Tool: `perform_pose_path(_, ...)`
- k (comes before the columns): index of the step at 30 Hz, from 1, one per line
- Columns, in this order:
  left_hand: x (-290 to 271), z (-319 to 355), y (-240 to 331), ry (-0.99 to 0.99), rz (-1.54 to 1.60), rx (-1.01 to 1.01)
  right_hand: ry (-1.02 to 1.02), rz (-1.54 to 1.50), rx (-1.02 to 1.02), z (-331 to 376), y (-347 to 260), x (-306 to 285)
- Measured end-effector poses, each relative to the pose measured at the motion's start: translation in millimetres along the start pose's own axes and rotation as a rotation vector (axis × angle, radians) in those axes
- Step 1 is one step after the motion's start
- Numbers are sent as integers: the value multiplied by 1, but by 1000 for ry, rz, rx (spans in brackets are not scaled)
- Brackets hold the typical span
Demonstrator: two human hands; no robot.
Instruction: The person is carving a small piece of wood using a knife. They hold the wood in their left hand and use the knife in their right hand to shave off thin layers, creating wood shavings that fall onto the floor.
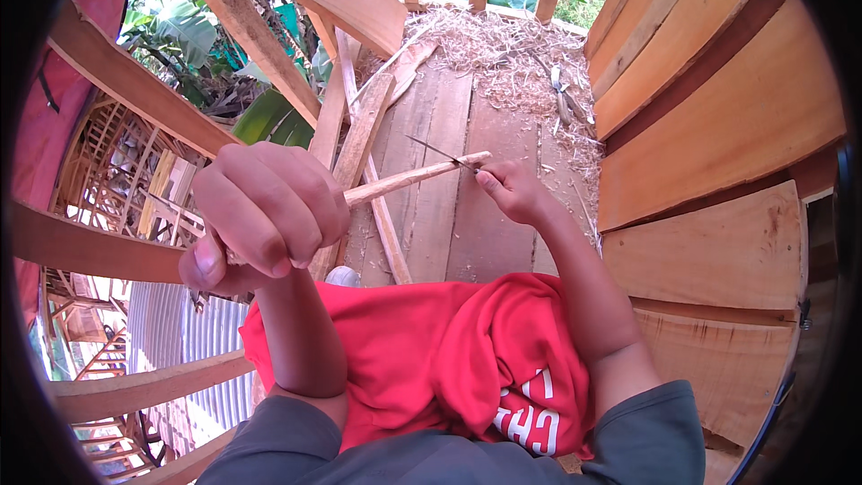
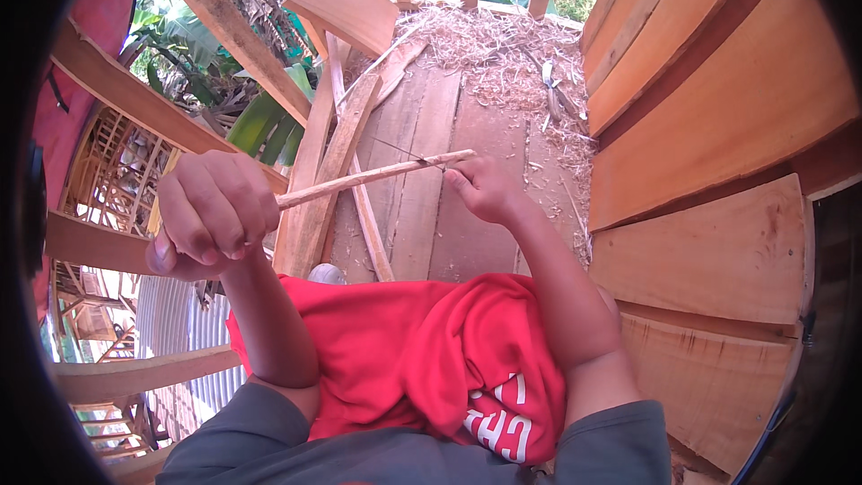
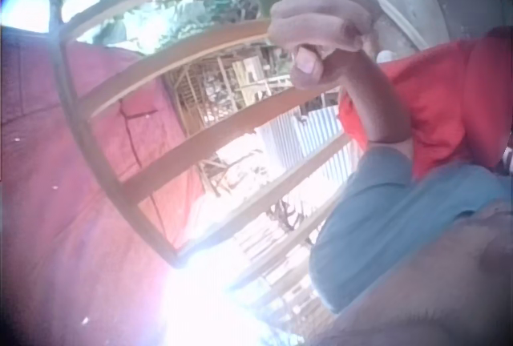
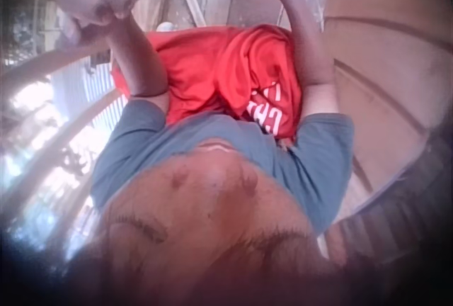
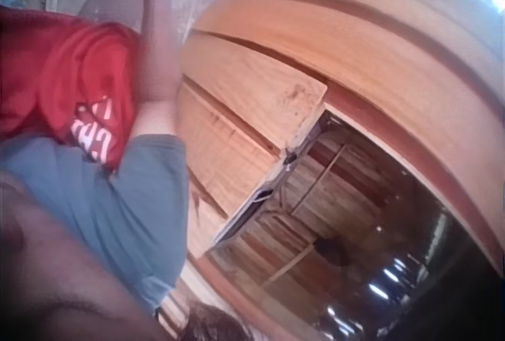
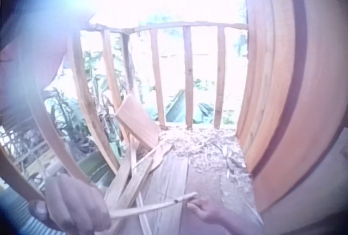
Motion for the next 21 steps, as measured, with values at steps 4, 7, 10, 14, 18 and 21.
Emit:
perform_pose_path(4, -11, 15, 7, 42, -27, -27, 146, 257, 11, 2, -57, 2)
perform_pose_path(7, -4, 3, 1, -27, -21, -15, 174, 182, 152, -9, -19, 0)
perform_pose_path(10, 12, -6, -4, -73, -11, 5, 4, 177, 347, -4, -10, -10)
perform_pose_path(14, -6, 8, 3, -23, -37, -14, 4, 134, 24, -5, -56, 4)
perform_pose_path(18, -16, 15, 2, 115, -103, 2, 99, 77, -3, -9, -23, 5)
perform_pose_path(21, -23, 23, 7, 133, -129, -5, 260, 213, -3, -13, -72, 11)
Point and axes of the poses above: each hand's wrist, its own z-axis away from the middle knuckle, its own x-axis out of the palm, y = z × x, the point moved 3 cm from there along -z, towards the middle knuckle, and after that the axes turned 15 degrees about -y, right-handed, at the moved point
